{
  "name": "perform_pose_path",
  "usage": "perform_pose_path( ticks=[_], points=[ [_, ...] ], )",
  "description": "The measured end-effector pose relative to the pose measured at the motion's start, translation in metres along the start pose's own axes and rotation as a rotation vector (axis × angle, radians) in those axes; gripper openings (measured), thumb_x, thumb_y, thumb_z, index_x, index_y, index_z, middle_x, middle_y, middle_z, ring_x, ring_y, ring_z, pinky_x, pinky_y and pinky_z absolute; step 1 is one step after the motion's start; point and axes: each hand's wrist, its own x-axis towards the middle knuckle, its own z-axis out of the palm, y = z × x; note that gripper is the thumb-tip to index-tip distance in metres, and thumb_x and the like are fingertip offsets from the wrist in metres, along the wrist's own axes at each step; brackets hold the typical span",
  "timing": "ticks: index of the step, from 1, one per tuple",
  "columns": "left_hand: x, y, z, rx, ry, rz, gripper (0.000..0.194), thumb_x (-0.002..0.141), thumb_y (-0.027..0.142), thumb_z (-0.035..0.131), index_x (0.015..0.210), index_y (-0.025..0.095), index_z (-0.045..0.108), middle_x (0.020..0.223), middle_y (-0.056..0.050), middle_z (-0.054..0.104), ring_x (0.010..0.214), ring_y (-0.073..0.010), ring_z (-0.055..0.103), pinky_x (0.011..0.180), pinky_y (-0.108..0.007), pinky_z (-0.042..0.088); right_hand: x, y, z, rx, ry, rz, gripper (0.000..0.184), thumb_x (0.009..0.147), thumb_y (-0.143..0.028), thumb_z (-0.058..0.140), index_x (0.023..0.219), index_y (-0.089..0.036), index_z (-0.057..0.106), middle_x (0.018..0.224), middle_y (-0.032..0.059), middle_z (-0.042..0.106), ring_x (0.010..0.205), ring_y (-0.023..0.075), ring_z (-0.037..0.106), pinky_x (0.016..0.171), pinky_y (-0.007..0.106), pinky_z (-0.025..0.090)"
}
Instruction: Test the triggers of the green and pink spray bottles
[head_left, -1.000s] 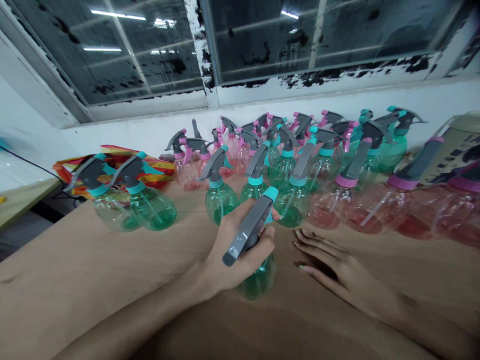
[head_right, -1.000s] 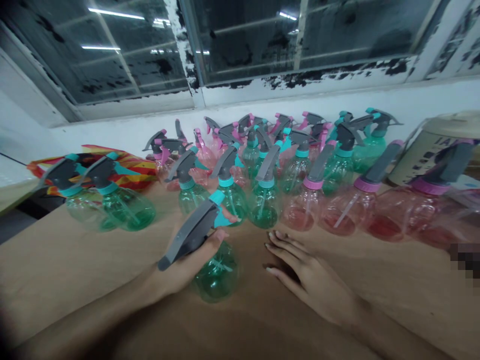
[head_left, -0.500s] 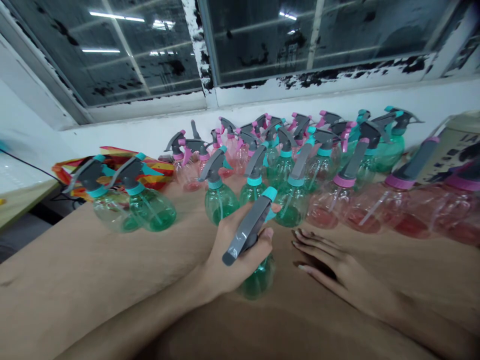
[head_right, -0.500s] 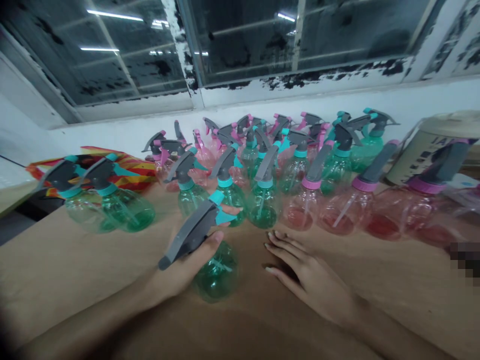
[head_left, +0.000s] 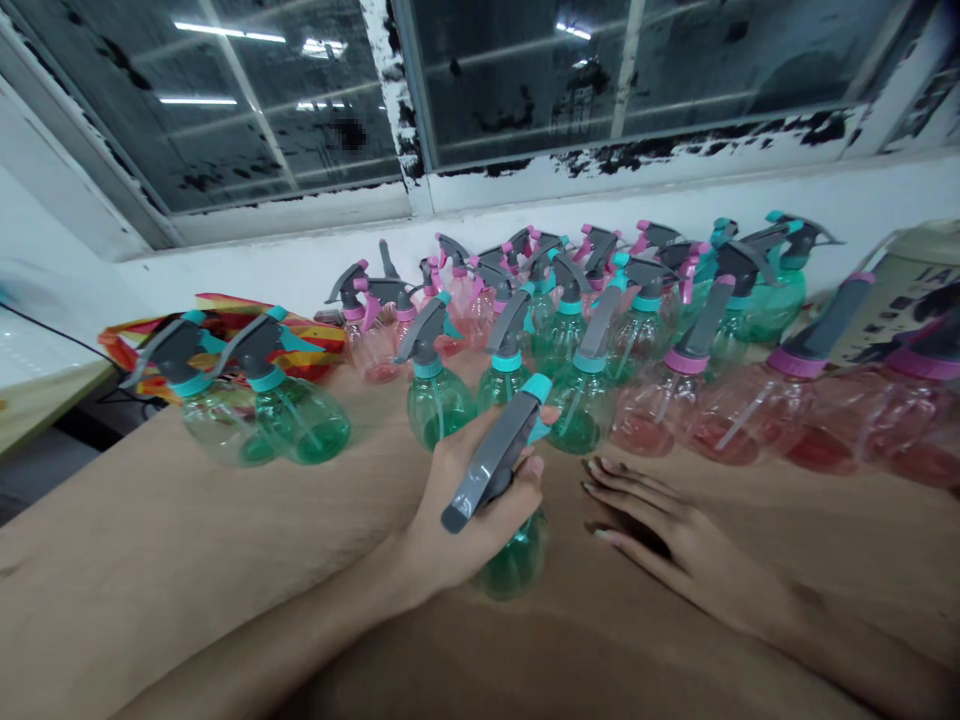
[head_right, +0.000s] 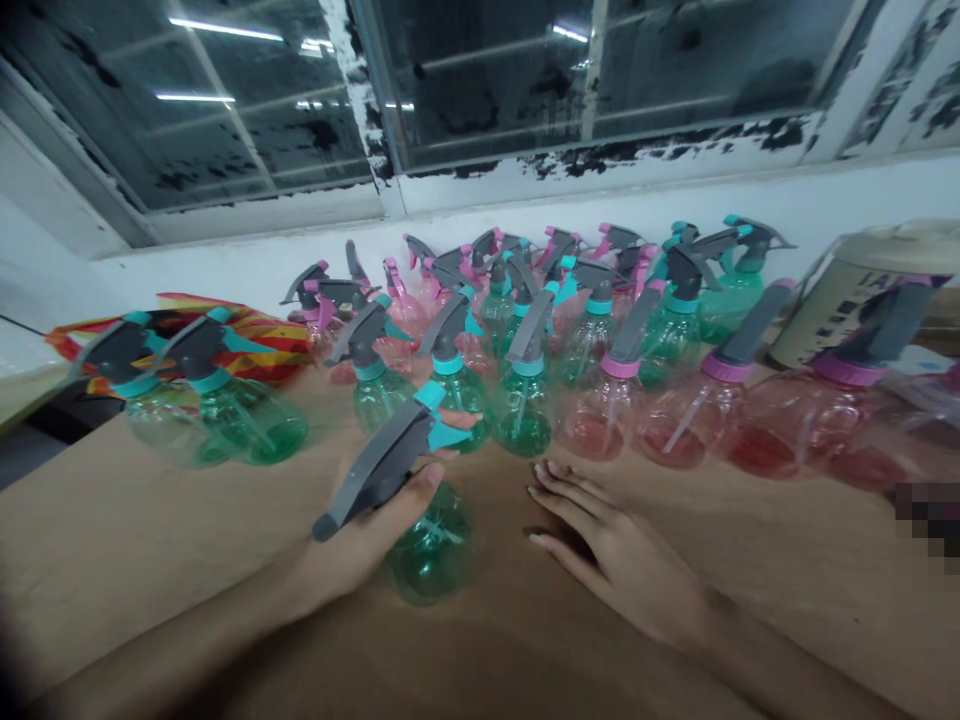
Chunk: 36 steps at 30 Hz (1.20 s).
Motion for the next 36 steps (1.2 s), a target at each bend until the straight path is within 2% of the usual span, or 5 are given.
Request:
perform_pose_path(
  ticks=[11,17,22,29,36],
  points=[
    [0.0000,-0.0013,0.0019,0.054,0.001,-0.029,0.023,0.075,0.017,0.047,0.096,0.022,0.055,0.056,0.006,0.046,0.046,-0.0111,0.042,0.047,-0.022,0.041,0.0000,0.0001,0.0002,0.033,0.028,-0.006,0.048,0.088,-0.040,0.045,0.133,-0.024,0.042,0.139,0.0017,0.043,0.130,0.0212,0.032,0.105,0.043,0.034],
    [0.0006,-0.0007,-0.0008,0.085,-0.067,-0.018,0.031,0.068,0.009,0.045,0.094,0.023,0.057,0.075,0.003,0.056,0.056,-0.0107,0.049,0.055,-0.022,0.044,0.0002,0.0002,0.0002,0.049,0.038,-0.005,0.047,0.087,-0.040,0.047,0.131,-0.024,0.044,0.138,0.0022,0.044,0.130,0.0215,0.033,0.105,0.042,0.033],
    [0.0027,0.0031,-0.0042,0.087,-0.042,0.005,0.016,0.069,0.013,0.046,0.079,0.023,0.054,0.073,0.003,0.056,0.055,-0.0110,0.050,0.056,-0.022,0.046,0.0003,0.0014,0.0012,0.046,0.040,-0.008,0.047,0.087,-0.040,0.047,0.131,-0.024,0.045,0.138,0.0012,0.044,0.130,0.0206,0.033,0.105,0.042,0.034],
    [0.0043,0.0038,-0.0047,0.057,-0.029,0.009,0.008,0.077,0.018,0.048,0.076,0.021,0.056,0.074,0.001,0.058,0.065,-0.0118,0.057,0.063,-0.021,0.049,0.0000,0.0003,0.0007,0.049,0.048,-0.012,0.047,0.086,-0.040,0.048,0.131,-0.024,0.044,0.137,0.0013,0.045,0.129,0.0206,0.035,0.105,0.042,0.034],
    [-0.0005,0.0016,-0.0016,0.135,-0.011,-0.044,0.021,0.078,0.021,0.048,0.097,0.022,0.057,0.062,0.003,0.052,0.050,-0.0119,0.049,0.053,-0.023,0.047,0.0009,0.0002,-0.0002,0.058,0.061,-0.017,0.049,0.087,-0.040,0.047,0.133,-0.025,0.042,0.137,0.0022,0.046,0.128,0.0228,0.035,0.104,0.044,0.036]
  ],
)
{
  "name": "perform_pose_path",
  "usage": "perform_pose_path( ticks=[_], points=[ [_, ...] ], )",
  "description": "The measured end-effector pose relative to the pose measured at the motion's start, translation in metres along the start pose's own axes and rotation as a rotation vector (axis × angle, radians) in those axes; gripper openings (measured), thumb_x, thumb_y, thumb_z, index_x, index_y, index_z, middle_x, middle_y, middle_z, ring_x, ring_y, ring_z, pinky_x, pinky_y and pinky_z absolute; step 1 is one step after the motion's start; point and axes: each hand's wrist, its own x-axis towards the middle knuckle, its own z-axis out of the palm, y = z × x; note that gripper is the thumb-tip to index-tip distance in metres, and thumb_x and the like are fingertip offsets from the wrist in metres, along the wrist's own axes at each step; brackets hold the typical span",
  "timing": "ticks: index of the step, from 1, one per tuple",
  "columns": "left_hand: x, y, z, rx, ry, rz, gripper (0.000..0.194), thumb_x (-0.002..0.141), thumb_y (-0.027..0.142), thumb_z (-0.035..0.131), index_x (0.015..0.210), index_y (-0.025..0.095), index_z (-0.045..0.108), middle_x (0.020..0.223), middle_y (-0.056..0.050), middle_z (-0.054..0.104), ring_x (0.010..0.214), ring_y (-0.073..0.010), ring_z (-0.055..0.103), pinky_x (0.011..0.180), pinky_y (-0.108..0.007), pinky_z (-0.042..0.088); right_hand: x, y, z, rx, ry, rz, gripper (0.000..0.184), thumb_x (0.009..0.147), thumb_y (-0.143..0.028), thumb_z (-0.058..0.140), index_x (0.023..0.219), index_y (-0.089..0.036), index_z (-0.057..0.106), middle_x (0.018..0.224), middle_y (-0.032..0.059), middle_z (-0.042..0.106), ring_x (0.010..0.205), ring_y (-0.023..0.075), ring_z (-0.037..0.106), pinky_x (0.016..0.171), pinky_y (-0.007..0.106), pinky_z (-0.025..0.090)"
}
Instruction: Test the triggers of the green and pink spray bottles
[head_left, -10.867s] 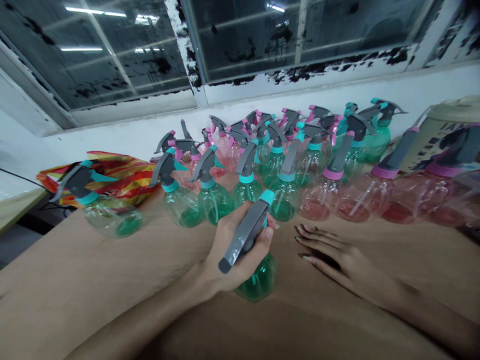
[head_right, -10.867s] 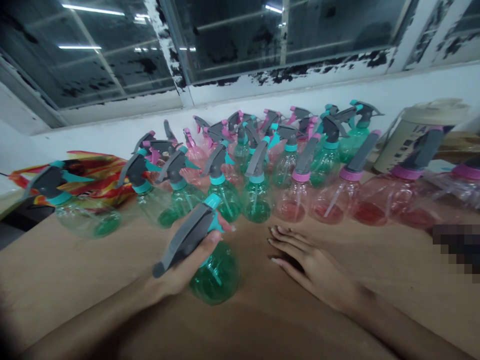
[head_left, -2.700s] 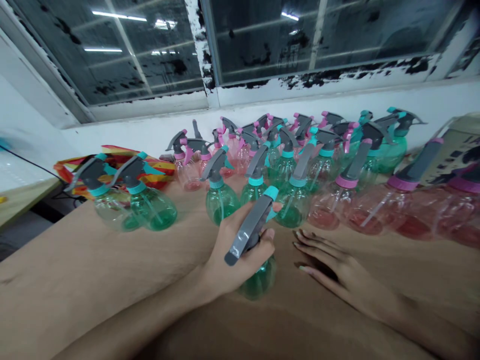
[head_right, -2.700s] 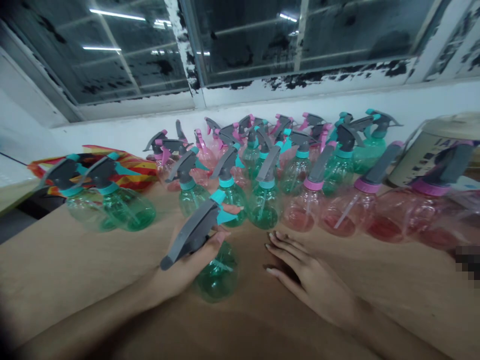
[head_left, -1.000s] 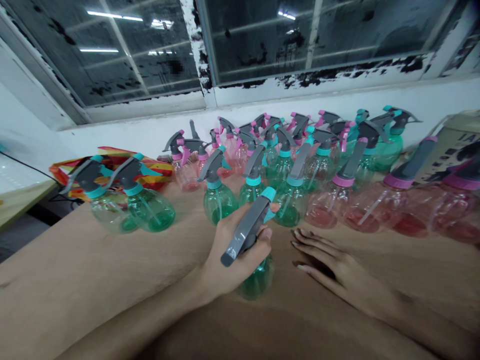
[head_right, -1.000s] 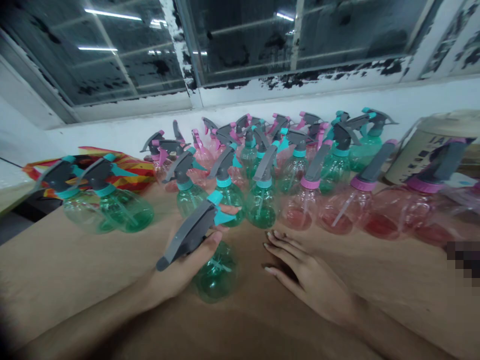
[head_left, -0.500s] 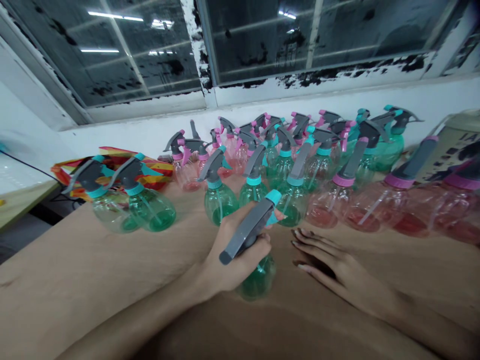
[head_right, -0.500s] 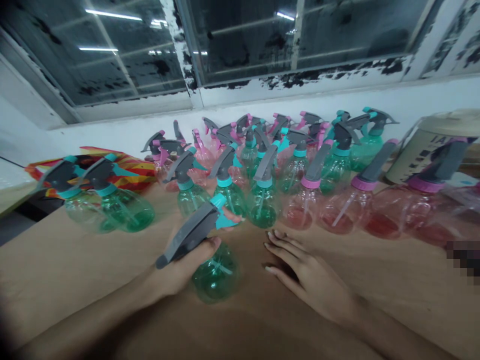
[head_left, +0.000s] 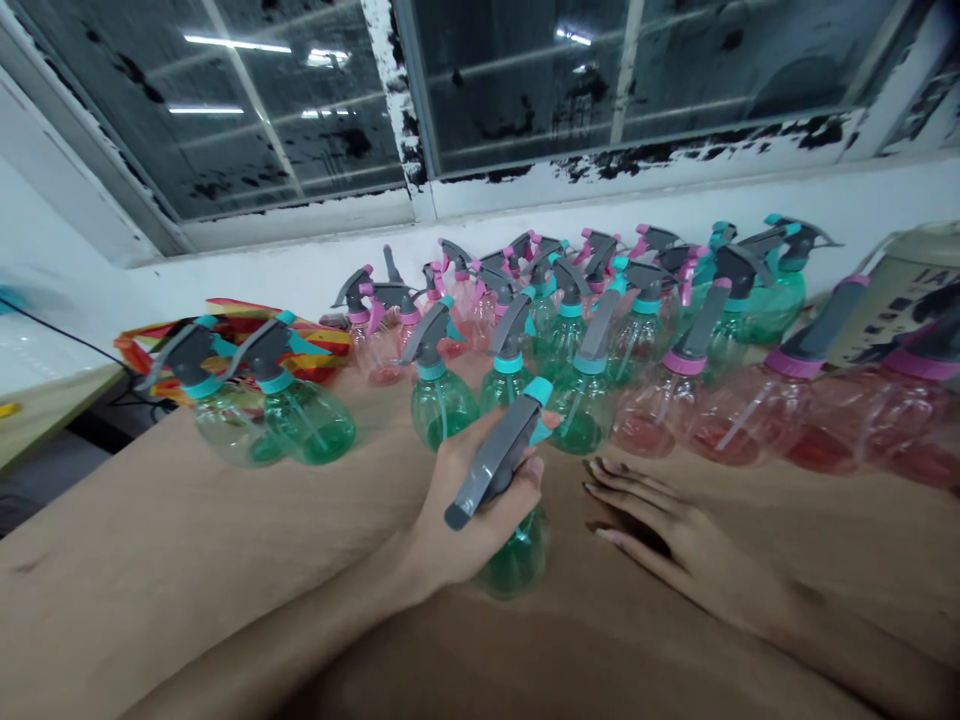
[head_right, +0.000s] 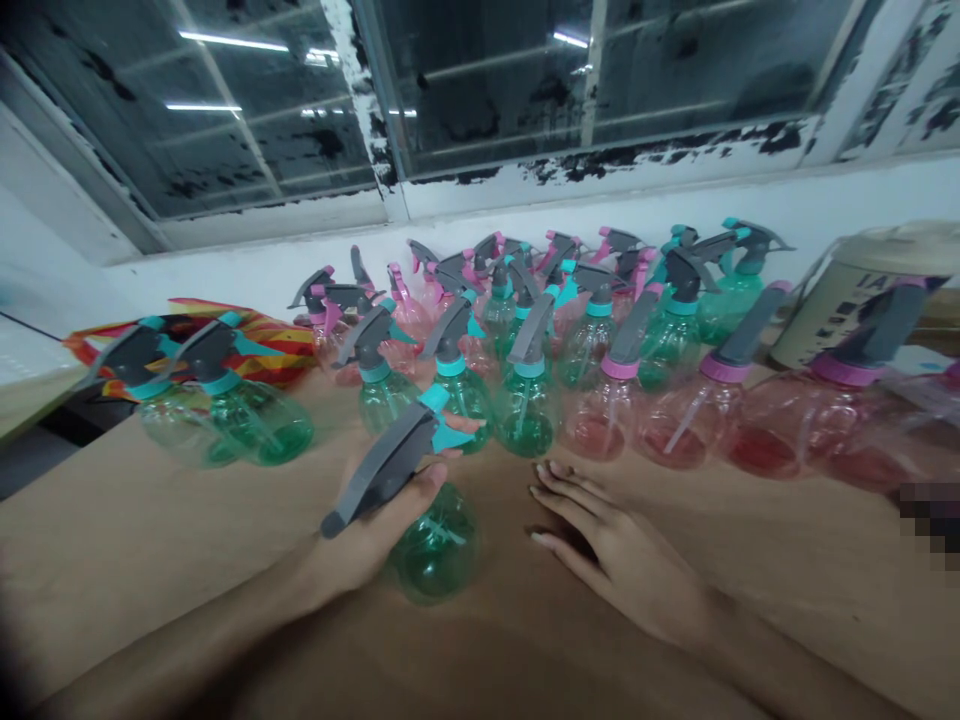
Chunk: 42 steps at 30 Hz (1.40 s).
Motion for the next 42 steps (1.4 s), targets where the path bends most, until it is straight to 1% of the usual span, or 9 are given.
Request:
perform_pose_path(
  ticks=[2,6,13,18,25,29,36,39,42],
  points=[
    [-0.0007,0.0003,0.0008,0.006,0.011,-0.017,0.024,0.078,0.021,0.048,0.100,0.022,0.057,0.060,0.004,0.050,0.049,-0.0121,0.047,0.051,-0.023,0.046,0.0002,0.0002,0.0001,0.001,0.003,-0.009,0.048,0.087,-0.040,0.047,0.133,-0.026,0.042,0.137,0.0023,0.046,0.128,0.0230,0.035,0.104,0.044,0.036],
    [-0.0007,0.0005,0.0019,0.014,0.031,0.000,0.025,0.075,0.018,0.048,0.097,0.021,0.059,0.062,0.003,0.053,0.049,-0.0129,0.047,0.052,-0.025,0.045,0.0001,0.0007,0.0005,-0.002,-0.008,-0.008,0.049,0.087,-0.040,0.046,0.133,-0.024,0.041,0.138,0.0029,0.045,0.129,0.0225,0.034,0.104,0.044,0.034],
    [-0.0032,0.0003,0.0059,0.016,0.034,-0.035,0.030,0.080,0.017,0.047,0.108,0.021,0.056,0.067,0.003,0.055,0.055,-0.0134,0.051,0.056,-0.025,0.044,0.0000,-0.0002,0.0003,-0.024,-0.036,-0.002,0.048,0.088,-0.040,0.045,0.133,-0.023,0.042,0.139,0.0031,0.043,0.130,0.0222,0.032,0.105,0.045,0.033],
    [-0.0041,0.0004,0.0052,-0.011,0.033,-0.044,0.029,0.079,0.016,0.048,0.107,0.021,0.056,0.064,0.004,0.051,0.055,-0.0133,0.049,0.058,-0.026,0.045,0.0001,-0.0012,-0.0003,-0.007,-0.004,-0.012,0.048,0.087,-0.039,0.046,0.133,-0.024,0.042,0.137,0.0032,0.045,0.129,0.0233,0.034,0.104,0.046,0.034],
    [-0.0029,-0.0020,0.0046,-0.008,0.017,-0.028,0.027,0.080,0.019,0.048,0.106,0.022,0.055,0.064,0.003,0.052,0.054,-0.0136,0.048,0.056,-0.026,0.046,0.0007,-0.0016,-0.0012,0.009,0.011,-0.016,0.047,0.087,-0.039,0.047,0.132,-0.026,0.043,0.136,0.0025,0.046,0.128,0.0231,0.036,0.103,0.045,0.036],
    [0.0001,-0.0011,0.0029,-0.004,0.023,-0.009,0.023,0.078,0.022,0.048,0.100,0.021,0.056,0.066,0.002,0.054,0.053,-0.0137,0.049,0.053,-0.025,0.047,0.0004,-0.0015,-0.0007,0.003,0.011,-0.013,0.048,0.087,-0.038,0.048,0.133,-0.026,0.042,0.136,0.0025,0.046,0.128,0.0230,0.036,0.103,0.045,0.036],
    [0.0032,0.0020,-0.0013,0.000,0.011,0.040,0.017,0.077,0.022,0.048,0.091,0.021,0.055,0.071,0.000,0.057,0.055,-0.0134,0.052,0.057,-0.026,0.049,0.0001,-0.0011,-0.0006,0.006,0.016,-0.015,0.050,0.086,-0.039,0.047,0.134,-0.025,0.040,0.137,0.0022,0.044,0.128,0.0232,0.035,0.104,0.045,0.036],
    [0.0039,0.0033,-0.0015,-0.017,0.015,0.052,0.009,0.077,0.021,0.047,0.083,0.021,0.054,0.073,-0.001,0.058,0.060,-0.0142,0.055,0.060,-0.026,0.050,0.0004,-0.0019,-0.0017,0.009,0.012,-0.013,0.048,0.086,-0.040,0.048,0.132,-0.026,0.043,0.137,0.0018,0.045,0.128,0.0236,0.035,0.104,0.045,0.036],
    [0.0046,0.0031,-0.0013,-0.008,0.005,0.052,0.005,0.077,0.021,0.048,0.077,0.021,0.052,0.072,-0.001,0.058,0.063,-0.0150,0.056,0.059,-0.026,0.050,0.0001,-0.0016,-0.0012,-0.004,0.011,-0.010,0.049,0.086,-0.040,0.047,0.133,-0.026,0.042,0.137,0.0018,0.045,0.128,0.0235,0.035,0.104,0.045,0.035]
  ],
)
